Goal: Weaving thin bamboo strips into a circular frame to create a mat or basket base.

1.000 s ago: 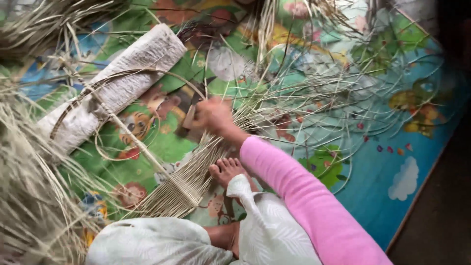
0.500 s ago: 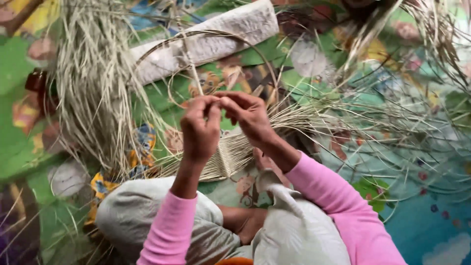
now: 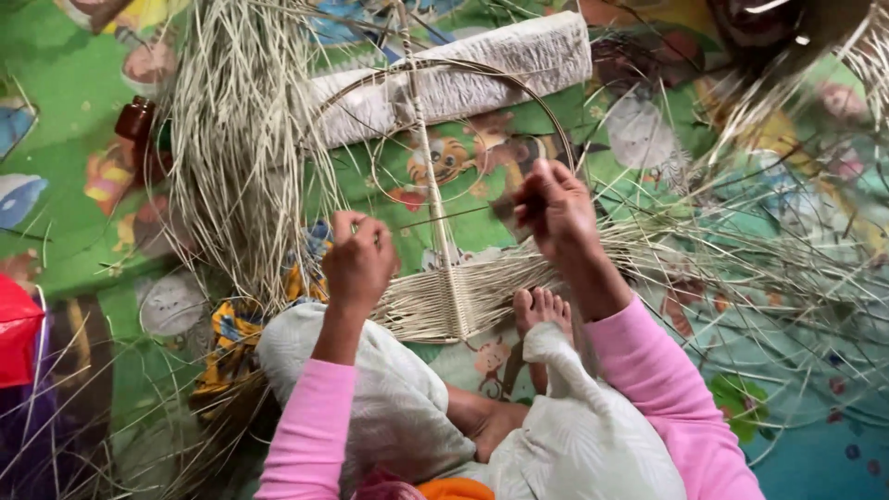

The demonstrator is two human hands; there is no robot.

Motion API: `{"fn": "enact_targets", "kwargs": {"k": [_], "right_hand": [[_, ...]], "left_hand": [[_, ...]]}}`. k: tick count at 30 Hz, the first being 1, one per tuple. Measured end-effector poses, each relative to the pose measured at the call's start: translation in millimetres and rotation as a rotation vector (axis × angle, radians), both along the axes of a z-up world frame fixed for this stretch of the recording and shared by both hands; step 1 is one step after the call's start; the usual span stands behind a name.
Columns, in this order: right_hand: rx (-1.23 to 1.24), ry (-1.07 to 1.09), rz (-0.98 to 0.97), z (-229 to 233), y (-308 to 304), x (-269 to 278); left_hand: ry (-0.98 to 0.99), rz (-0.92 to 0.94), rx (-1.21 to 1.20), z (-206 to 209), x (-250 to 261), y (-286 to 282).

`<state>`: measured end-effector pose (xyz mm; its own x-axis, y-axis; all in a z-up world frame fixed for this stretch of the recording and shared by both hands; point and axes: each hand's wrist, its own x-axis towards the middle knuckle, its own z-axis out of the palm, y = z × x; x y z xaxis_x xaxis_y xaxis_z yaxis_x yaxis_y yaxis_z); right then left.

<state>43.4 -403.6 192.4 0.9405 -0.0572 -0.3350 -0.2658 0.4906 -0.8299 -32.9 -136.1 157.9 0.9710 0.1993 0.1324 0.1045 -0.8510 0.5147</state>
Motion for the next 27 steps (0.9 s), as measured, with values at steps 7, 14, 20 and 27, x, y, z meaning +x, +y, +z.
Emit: {"fn": "enact_targets", "kwargs": {"k": [7,14,20,27], "right_hand": [[-0.067,0.036,-0.216,-36,-78,59],[-0.592,-0.164,0.405,8,1,18],[-0.007,0.096,0.274,-91,77,-17],[0.08,0.07,0.166,-65,41,-6]], "left_hand": [[0.188,0.227,0.17,-72,-28,94],[0.217,0.307,-0.347,-86,-8,53],[0.02,-0.005,-0.584,-15,9,-49],[-0.028,-0.095,-0.136,-32,14,-38]]}}
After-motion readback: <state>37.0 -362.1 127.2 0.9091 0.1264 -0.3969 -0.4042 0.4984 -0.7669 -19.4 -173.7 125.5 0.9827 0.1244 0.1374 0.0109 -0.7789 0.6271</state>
